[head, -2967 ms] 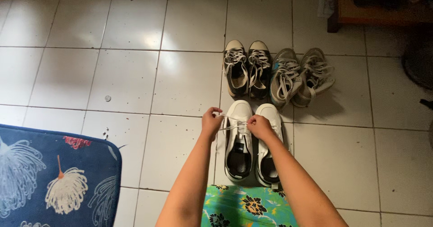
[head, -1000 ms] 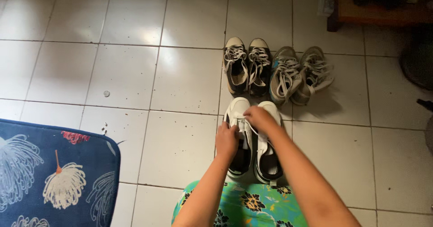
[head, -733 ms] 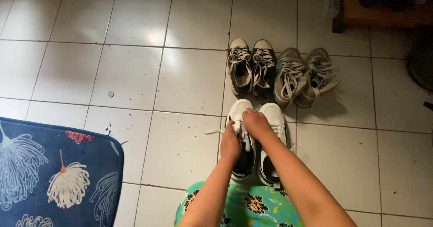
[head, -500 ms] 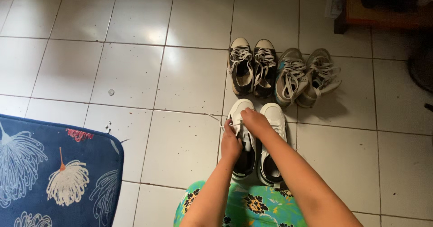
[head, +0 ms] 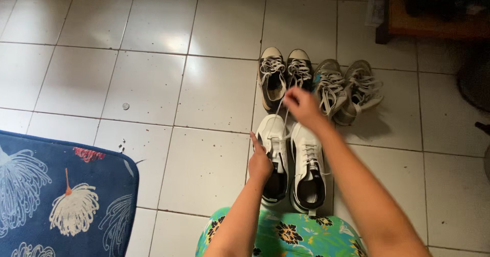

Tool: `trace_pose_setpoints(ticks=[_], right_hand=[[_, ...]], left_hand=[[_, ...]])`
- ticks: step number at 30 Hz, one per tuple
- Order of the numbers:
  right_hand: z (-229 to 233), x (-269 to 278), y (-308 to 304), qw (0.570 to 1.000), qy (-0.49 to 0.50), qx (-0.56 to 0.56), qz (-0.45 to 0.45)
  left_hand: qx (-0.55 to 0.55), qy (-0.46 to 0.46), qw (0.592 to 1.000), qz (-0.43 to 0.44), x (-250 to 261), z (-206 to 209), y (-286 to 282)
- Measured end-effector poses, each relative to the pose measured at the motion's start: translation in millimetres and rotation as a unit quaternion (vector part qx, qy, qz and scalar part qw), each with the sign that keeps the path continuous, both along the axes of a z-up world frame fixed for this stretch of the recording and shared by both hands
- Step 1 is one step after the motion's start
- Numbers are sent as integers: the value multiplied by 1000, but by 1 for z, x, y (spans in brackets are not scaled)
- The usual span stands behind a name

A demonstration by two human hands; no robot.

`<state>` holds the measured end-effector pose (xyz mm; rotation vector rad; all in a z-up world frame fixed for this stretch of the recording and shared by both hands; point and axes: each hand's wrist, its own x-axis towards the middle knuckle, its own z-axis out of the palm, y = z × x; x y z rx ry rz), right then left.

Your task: The person sits on the floor and untangles shoelaces from two pairs of sneakers. They first work on a white pair, pulling and separating the laces, then move to a black pair and repeat the untangling process.

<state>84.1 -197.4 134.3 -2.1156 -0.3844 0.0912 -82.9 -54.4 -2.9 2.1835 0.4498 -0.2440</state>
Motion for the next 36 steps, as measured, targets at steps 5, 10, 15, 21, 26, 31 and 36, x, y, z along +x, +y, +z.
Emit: trace_pose_setpoints(ticks=[5,10,15,21,26,31,36], right_hand=[[144,10,-12,999,-47,-7,-12],[259,2,-23,987,-151,55,10],[301,-10,-13,983,-154,-78,70],[289,-46,19,991,-84,-31,97],[267,-59,21,987,9,155,40],[173,-40,3,943,153,256,-147],[6,-111,61,877,358,293,-129]], left_hand=[[-5,24,1000,-1,0,2,0],[-49,88,995,-20,3,0,5],[-200,-57,977,52,32,60,39],[-180,-381,896,-141,87,200,36],[-413,-210,860,-217,72,220,41],[-554,-147,819,16,34,167,107],[-750,-180,615,162,42,113,136]])
